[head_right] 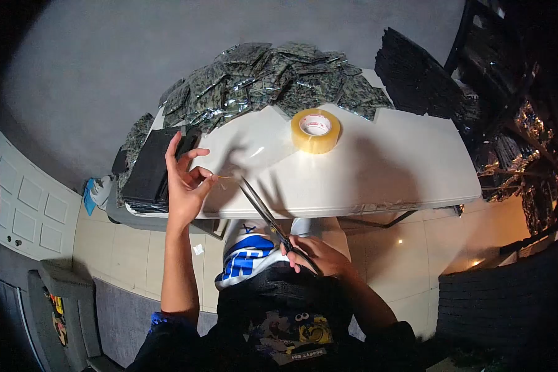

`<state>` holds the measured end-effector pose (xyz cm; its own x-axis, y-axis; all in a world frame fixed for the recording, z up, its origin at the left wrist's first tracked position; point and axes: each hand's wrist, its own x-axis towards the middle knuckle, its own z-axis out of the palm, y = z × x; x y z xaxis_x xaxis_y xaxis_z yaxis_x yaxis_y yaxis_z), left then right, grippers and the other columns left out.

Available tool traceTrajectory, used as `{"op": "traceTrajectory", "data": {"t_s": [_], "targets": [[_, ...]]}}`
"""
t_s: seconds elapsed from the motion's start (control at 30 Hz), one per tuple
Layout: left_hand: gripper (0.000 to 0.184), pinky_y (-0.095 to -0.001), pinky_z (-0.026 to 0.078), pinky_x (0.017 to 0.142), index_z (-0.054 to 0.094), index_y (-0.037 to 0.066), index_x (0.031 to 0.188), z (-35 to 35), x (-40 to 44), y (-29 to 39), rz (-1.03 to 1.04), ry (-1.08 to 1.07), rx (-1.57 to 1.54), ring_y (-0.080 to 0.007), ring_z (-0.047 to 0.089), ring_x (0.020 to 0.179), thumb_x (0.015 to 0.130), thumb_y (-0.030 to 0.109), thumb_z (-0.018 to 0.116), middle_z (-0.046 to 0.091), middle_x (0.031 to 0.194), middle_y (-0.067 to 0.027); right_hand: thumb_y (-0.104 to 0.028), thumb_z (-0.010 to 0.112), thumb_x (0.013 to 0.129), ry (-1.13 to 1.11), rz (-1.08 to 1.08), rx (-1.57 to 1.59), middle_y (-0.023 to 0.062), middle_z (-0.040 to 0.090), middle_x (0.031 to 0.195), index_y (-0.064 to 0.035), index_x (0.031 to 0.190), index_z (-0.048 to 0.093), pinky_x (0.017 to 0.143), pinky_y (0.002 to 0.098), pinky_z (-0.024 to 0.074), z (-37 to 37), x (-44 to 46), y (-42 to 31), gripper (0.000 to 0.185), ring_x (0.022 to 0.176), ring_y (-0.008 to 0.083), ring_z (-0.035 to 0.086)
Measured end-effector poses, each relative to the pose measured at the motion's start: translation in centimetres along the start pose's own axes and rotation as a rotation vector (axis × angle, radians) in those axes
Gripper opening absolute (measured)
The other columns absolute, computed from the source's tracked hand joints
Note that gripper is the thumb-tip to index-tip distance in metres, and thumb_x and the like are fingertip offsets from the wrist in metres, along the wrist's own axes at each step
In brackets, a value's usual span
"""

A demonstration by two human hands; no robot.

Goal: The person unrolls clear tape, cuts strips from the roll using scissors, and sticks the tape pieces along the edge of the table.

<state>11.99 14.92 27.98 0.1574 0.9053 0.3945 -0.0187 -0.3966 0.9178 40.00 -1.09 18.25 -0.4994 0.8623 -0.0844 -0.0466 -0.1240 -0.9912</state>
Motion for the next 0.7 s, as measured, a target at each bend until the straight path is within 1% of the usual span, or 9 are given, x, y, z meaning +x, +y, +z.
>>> {"op": "traceTrajectory", "data": {"t_s": [0.13, 0.23, 0.27, 0.37, 0.47, 0.67, 0.7], "targets": [[0.108, -0.0286, 0.060, 0.082, 0.018, 0.019, 0.166, -0.1, -0.1, -0.8, -0.008, 0.013, -0.027, -0.0106, 0.067, 0.085, 0.081, -0.026, 0.066, 0.056, 0.136, -0.0164, -0.039, 0.062, 0.108, 0.017, 0.046, -0.030, 0.0008, 0.058, 0.084, -0.0037, 0.114, 0.059, 0.069, 0.0287, 0.0503, 0.9, 1.1, 0.1, 0.036, 0.072, 0.0117, 0.060], [0.108, -0.0290, 0.060, 0.082, 0.018, 0.020, 0.166, 0.0, -0.1, -0.8, -0.017, 0.021, -0.034, -0.0113, 0.068, 0.086, 0.081, -0.025, 0.067, 0.055, 0.137, -0.0162, -0.039, 0.059, 0.110, -0.017, 0.000, -0.017, 0.0006, 0.058, 0.083, -0.0040, 0.113, 0.059, 0.066, 0.0285, 0.0499, 1.3, 2.9, 0.0, 0.035, 0.072, 0.0119, 0.060], [0.108, -0.0291, 0.060, 0.081, 0.018, 0.020, 0.166, 0.0, -0.2, -0.8, -0.023, 0.025, -0.039, -0.0116, 0.068, 0.086, 0.082, -0.024, 0.067, 0.055, 0.137, -0.0162, -0.044, 0.056, 0.110, -0.006, -0.014, -0.071, 0.0001, 0.057, 0.083, -0.0040, 0.113, 0.059, 0.066, 0.0296, 0.0500, 1.5, 3.1, -0.4, 0.040, 0.072, 0.0123, 0.060], [0.108, -0.0290, 0.060, 0.082, 0.017, 0.020, 0.166, 0.4, -0.4, 0.2, -0.075, 0.050, -0.004, -0.0125, 0.069, 0.085, 0.082, -0.023, 0.068, 0.055, 0.138, -0.0163, -0.053, 0.054, 0.108, 0.018, 0.013, -0.165, 0.0020, 0.060, 0.082, -0.0044, 0.111, 0.059, 0.066, 0.0319, 0.0510, 1.8, 4.3, -0.9, 0.049, 0.072, 0.0137, 0.062], [0.109, -0.0292, 0.060, 0.082, 0.017, 0.020, 0.167, 0.3, -0.5, -0.1, -0.055, 0.040, -0.023, -0.0132, 0.070, 0.085, 0.081, -0.023, 0.068, 0.054, 0.139, -0.0169, -0.037, 0.050, 0.113, -0.019, 0.031, -0.173, 0.0040, 0.062, 0.081, -0.0076, 0.116, 0.058, 0.073, 0.0352, 0.0519, 1.5, 5.6, -0.4, 0.031, 0.074, 0.0159, 0.063], [0.110, -0.0299, 0.061, 0.082, 0.016, 0.020, 0.167, 0.1, -0.5, -0.3, -0.065, 0.035, -0.034, -0.0148, 0.072, 0.087, 0.080, -0.024, 0.067, 0.052, 0.142, -0.0180, -0.044, 0.051, 0.112, 0.006, 0.052, -0.153, 0.0035, 0.062, 0.079, -0.0081, 0.117, 0.058, 0.073, 0.0355, 0.0519, 1.6, 6.7, 0.5, 0.037, 0.071, 0.0154, 0.062], [0.110, -0.0298, 0.061, 0.082, 0.016, 0.020, 0.167, 0.1, -0.5, -0.3, -0.065, 0.035, -0.039, -0.0150, 0.072, 0.087, 0.080, -0.024, 0.067, 0.052, 0.141, -0.0181, -0.049, 0.051, 0.110, 0.018, 0.038, -0.149, 0.0036, 0.062, 0.078, -0.0071, 0.113, 0.058, 0.070, 0.0351, 0.0521, 1.7, 6.7, 0.5, 0.043, 0.070, 0.0152, 0.063]]}}
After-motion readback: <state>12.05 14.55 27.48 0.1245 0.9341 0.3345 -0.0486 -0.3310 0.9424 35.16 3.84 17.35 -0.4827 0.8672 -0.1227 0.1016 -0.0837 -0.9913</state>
